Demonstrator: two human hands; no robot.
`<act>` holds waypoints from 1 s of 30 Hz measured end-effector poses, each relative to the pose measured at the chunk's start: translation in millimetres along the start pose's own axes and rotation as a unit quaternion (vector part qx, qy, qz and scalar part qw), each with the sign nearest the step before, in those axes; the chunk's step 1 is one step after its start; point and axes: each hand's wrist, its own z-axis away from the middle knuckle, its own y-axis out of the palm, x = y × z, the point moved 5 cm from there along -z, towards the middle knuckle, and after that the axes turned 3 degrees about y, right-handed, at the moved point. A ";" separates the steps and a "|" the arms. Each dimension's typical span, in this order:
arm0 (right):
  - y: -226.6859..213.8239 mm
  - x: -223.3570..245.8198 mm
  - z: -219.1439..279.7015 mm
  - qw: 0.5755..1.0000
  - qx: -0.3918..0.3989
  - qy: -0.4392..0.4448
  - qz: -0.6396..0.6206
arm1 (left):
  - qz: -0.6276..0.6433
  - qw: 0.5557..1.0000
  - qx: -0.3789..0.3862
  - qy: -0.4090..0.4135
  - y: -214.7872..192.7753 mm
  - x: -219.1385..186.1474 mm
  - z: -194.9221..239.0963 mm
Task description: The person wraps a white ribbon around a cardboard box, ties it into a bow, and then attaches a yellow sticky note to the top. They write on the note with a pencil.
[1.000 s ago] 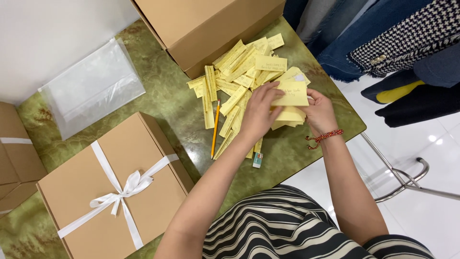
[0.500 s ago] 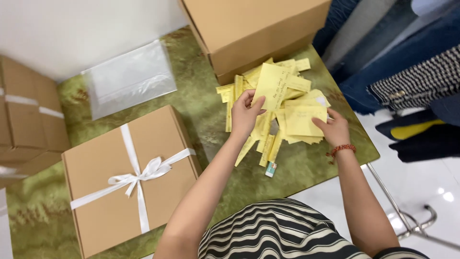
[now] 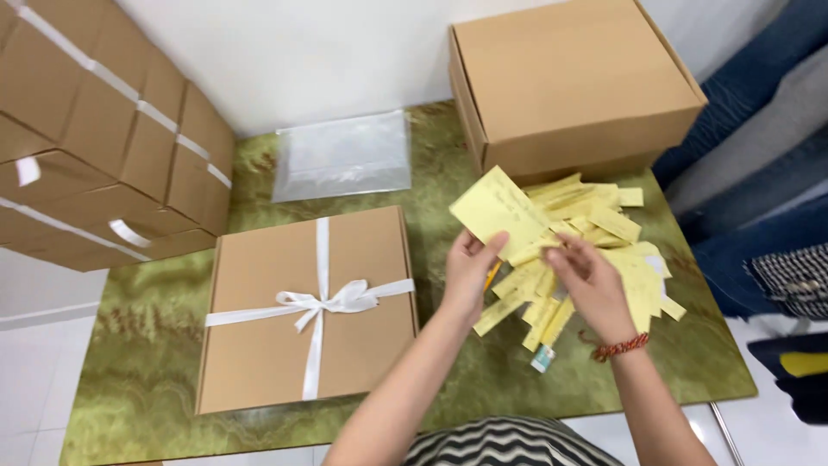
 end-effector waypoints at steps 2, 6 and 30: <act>27.2 -6.7 -2.8 0.996 0.002 -0.006 -0.089 | -0.004 1.000 0.005 -0.008 -2.3 -8.2 12.5; 54.3 -20.9 -10.8 0.977 -0.021 -0.046 -0.209 | -0.027 0.999 0.018 -0.023 -13.6 -28.6 38.8; 296.3 145.4 109.0 0.975 0.122 -0.088 -0.162 | -0.595 0.633 0.143 0.474 -256.8 -300.5 99.5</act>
